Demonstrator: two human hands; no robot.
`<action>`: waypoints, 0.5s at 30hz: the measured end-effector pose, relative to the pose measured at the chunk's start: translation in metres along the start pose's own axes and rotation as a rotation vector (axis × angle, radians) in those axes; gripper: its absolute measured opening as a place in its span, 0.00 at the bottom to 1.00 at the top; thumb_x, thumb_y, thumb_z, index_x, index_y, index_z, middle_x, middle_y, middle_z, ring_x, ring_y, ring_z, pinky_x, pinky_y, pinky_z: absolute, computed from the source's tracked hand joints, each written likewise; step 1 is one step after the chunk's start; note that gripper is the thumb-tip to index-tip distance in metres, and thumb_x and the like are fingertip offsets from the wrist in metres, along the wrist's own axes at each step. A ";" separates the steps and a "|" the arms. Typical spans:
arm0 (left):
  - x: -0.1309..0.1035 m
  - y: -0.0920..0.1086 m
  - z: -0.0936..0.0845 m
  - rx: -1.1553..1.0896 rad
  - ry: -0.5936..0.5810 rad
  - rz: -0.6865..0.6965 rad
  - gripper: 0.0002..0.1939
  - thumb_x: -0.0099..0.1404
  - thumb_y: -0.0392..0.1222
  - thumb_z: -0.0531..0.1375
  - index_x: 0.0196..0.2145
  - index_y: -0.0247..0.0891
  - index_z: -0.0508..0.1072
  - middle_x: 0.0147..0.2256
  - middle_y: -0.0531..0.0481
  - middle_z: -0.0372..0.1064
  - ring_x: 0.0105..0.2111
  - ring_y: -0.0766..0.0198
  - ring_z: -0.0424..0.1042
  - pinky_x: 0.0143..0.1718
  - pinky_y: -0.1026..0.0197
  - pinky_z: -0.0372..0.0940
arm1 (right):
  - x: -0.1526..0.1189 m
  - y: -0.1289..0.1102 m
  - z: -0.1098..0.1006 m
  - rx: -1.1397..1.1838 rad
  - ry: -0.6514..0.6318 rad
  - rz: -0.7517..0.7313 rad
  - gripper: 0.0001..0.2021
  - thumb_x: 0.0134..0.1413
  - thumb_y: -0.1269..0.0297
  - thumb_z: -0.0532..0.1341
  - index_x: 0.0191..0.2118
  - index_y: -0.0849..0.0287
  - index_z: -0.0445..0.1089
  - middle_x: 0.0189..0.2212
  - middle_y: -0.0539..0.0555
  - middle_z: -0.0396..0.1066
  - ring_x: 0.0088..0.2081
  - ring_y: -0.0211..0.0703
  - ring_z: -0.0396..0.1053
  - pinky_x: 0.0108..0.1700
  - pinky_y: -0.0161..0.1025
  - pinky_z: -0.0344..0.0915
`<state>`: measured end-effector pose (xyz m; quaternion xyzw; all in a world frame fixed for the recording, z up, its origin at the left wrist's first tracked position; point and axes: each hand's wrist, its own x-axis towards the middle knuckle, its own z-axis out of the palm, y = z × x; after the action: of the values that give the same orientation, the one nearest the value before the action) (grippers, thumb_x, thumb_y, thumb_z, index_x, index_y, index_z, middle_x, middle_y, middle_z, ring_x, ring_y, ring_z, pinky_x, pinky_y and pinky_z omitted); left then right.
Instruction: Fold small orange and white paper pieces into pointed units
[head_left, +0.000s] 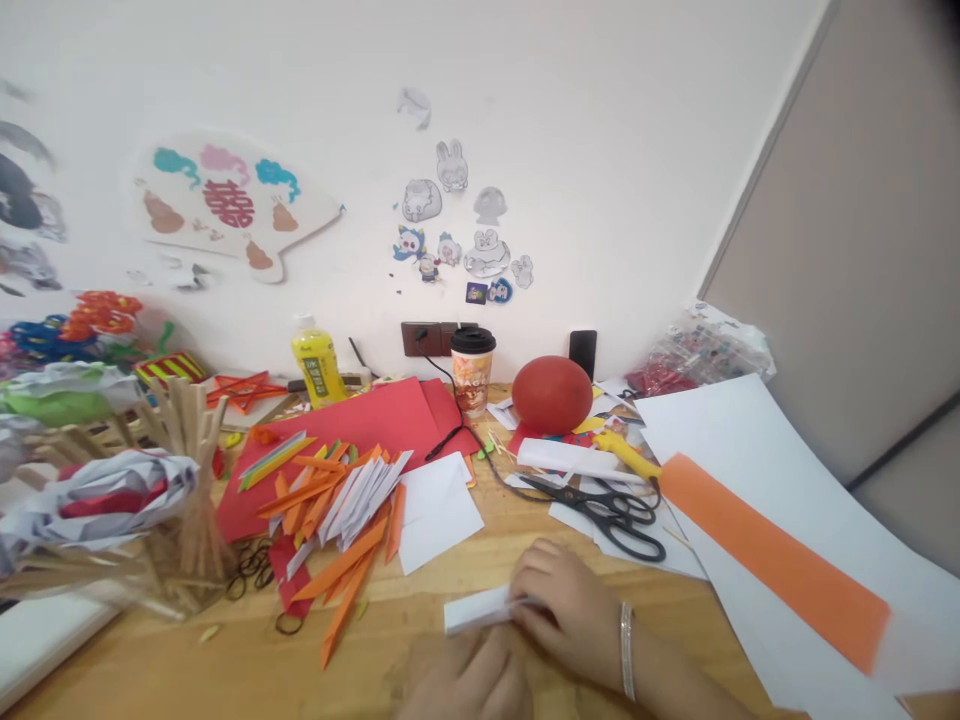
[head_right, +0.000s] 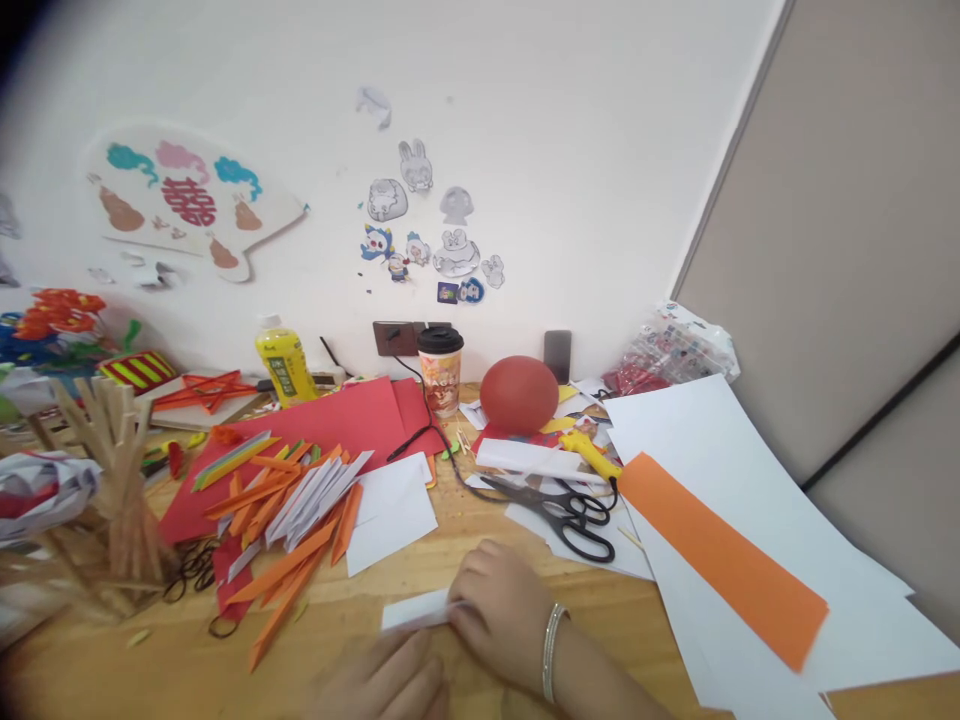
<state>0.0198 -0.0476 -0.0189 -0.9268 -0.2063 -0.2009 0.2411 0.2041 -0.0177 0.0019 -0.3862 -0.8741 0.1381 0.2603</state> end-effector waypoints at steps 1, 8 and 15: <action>-0.001 0.004 0.002 0.020 -0.024 -0.017 0.09 0.61 0.29 0.51 0.29 0.35 0.70 0.26 0.50 0.70 0.29 0.61 0.67 0.36 0.60 0.63 | 0.001 0.001 0.001 0.028 0.005 0.029 0.03 0.52 0.72 0.57 0.30 0.59 0.67 0.29 0.53 0.68 0.35 0.43 0.62 0.35 0.38 0.59; 0.000 0.002 -0.001 -0.075 -0.278 -0.036 0.22 0.66 0.51 0.50 0.46 0.30 0.69 0.41 0.39 0.72 0.43 0.52 0.67 0.47 0.48 0.59 | 0.006 0.001 0.004 0.060 -0.005 0.117 0.04 0.52 0.73 0.57 0.33 0.59 0.68 0.33 0.54 0.67 0.37 0.44 0.63 0.38 0.41 0.60; 0.003 0.002 -0.006 -0.272 -0.514 -0.185 0.27 0.63 0.52 0.55 0.53 0.30 0.63 0.51 0.33 0.63 0.52 0.44 0.60 0.52 0.41 0.55 | 0.005 0.001 0.008 0.057 0.020 0.166 0.03 0.54 0.73 0.57 0.32 0.59 0.67 0.33 0.53 0.67 0.37 0.44 0.63 0.39 0.41 0.60</action>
<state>0.0221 -0.0516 -0.0139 -0.9482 -0.3156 -0.0067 0.0355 0.1976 -0.0139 -0.0033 -0.4509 -0.8323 0.1801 0.2675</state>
